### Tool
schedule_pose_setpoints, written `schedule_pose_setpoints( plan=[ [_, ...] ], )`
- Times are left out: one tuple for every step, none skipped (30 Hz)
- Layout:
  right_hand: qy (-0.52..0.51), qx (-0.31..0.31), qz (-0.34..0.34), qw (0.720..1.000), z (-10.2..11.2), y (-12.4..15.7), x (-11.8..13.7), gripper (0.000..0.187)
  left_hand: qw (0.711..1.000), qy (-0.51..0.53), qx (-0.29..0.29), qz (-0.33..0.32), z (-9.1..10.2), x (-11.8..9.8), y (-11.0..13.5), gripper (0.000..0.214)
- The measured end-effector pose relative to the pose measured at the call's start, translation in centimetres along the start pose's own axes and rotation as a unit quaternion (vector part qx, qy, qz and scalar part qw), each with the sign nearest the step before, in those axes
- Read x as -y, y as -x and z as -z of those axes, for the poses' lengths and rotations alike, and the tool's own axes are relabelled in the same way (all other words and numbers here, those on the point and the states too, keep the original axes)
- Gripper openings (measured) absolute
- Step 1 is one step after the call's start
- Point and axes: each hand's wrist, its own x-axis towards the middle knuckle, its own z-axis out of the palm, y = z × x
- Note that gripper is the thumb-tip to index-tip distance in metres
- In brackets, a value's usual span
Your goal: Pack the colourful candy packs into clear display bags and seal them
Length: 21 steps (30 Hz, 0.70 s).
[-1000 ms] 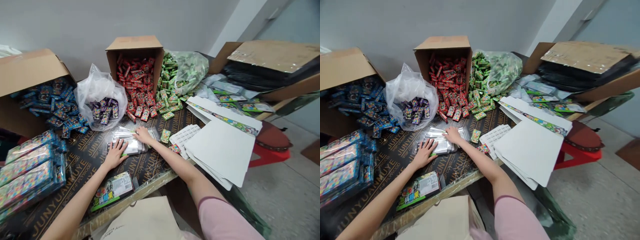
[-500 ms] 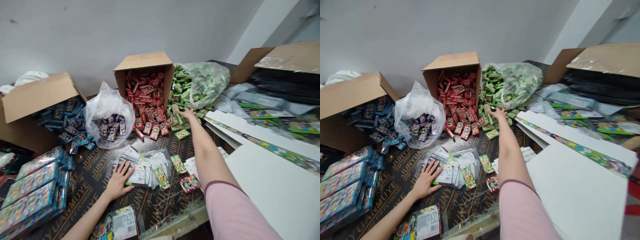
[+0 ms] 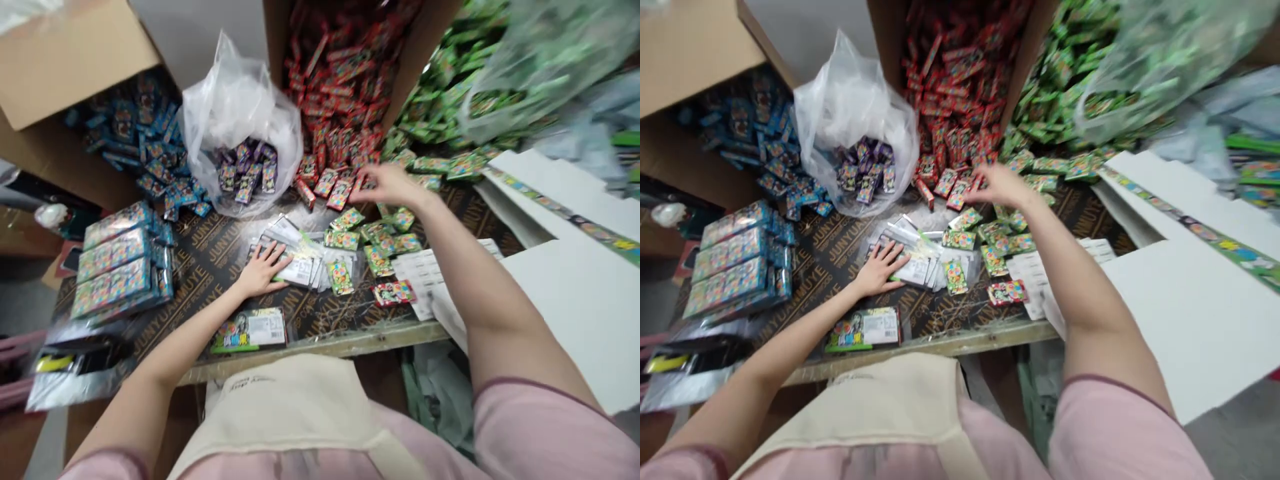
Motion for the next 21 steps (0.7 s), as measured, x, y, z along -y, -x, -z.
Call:
schedule_pose_setpoints(
  plan=[
    [0.009, -0.014, 0.008, 1.000, 0.1, -1.6, 1.2, 0.073, 1.000, 0.007, -0.001, -0.007, 0.0, 0.0, -0.1, 0.071],
    [0.014, -0.052, -0.004, 0.999, 0.1, -3.5, 2.2, 0.077, 1.000, 0.014, -0.006, -0.011, 0.0, 0.0, -0.3, 0.071],
    [0.011, -0.066, -0.025, 0.997, -0.2, -5.3, 3.1, 0.080, 1.000, 0.020, -0.011, -0.014, -0.1, 0.1, -0.4, 0.071],
    [-0.002, -0.054, -0.053, 0.997, -0.8, -7.0, 3.8, 0.082, 0.999, 0.025, -0.014, -0.015, -0.2, 0.1, -0.4, 0.072],
    [-0.016, -0.031, -0.086, 0.996, -1.5, -8.5, 4.4, 0.085, 0.999, 0.028, -0.018, -0.014, -0.2, 0.1, -0.5, 0.072],
    [-0.023, -0.013, -0.117, 0.993, -2.4, -9.6, 4.9, 0.089, 0.999, 0.030, -0.020, -0.014, -0.3, 0.2, -0.4, 0.073],
    [-0.026, -0.001, -0.144, 0.989, -3.2, -10.3, 5.3, 0.094, 0.999, 0.030, -0.022, -0.014, -0.4, 0.3, -0.4, 0.073],
    [-0.022, 0.006, -0.161, 0.987, -4.1, -10.6, 5.7, 0.099, 0.999, 0.030, -0.026, -0.015, -0.5, 0.3, -0.3, 0.074],
    [-0.013, 0.009, -0.165, 0.986, -4.8, -10.6, 6.1, 0.104, 0.999, 0.032, -0.033, -0.015, -0.6, 0.5, -0.2, 0.075],
    [-0.001, 0.015, -0.158, 0.987, -5.4, -10.2, 6.6, 0.108, 0.998, 0.035, -0.043, -0.015, -0.8, 0.6, -0.1, 0.077],
    [0.011, 0.025, -0.141, 0.990, -5.8, -9.6, 7.1, 0.110, 0.998, 0.041, -0.055, -0.014, -0.9, 0.7, 0.0, 0.078],
    [0.023, 0.040, -0.116, 0.992, -6.1, -8.7, 7.7, 0.110, 0.996, 0.048, -0.070, -0.013, -1.1, 0.9, 0.1, 0.078],
    [0.034, 0.053, -0.089, 0.994, -6.2, -7.6, 8.4, 0.109, 0.995, 0.057, -0.085, -0.012, -1.2, 1.0, 0.2, 0.077],
    [0.043, 0.062, -0.064, 0.995, -6.2, -6.4, 9.1, 0.107, 0.993, 0.067, -0.100, -0.012, -1.2, 1.0, 0.3, 0.076],
    [0.044, 0.075, -0.041, 0.995, -6.3, -5.1, 9.8, 0.104, 0.991, 0.076, -0.113, -0.013, -1.2, 0.9, 0.4, 0.074],
    [0.041, 0.084, -0.023, 0.995, -6.3, -3.7, 10.5, 0.100, 0.988, 0.084, -0.127, -0.014, -1.1, 0.8, 0.6, 0.072],
    [0.032, 0.104, 0.002, 0.994, -6.3, -2.4, 11.1, 0.095, 0.986, 0.090, -0.140, -0.013, -0.9, 0.5, 0.9, 0.069],
    [0.016, 0.137, 0.036, 0.990, -6.4, -1.1, 11.7, 0.089, 0.984, 0.093, -0.152, -0.009, -0.6, 0.1, 1.2, 0.064],
    [0.018, 0.177, 0.066, 0.982, -6.5, 0.0, 12.2, 0.084, 0.982, 0.095, -0.162, -0.001, -0.3, -0.4, 1.7, 0.058],
    [0.033, 0.209, 0.083, 0.974, -6.6, 1.0, 12.7, 0.078, 0.981, 0.097, -0.165, 0.008, 0.2, -1.0, 2.3, 0.050],
    [0.053, 0.232, 0.095, 0.967, -6.6, 1.6, 13.3, 0.070, 0.982, 0.100, -0.160, 0.018, 0.7, -1.8, 3.1, 0.044]
  ],
)
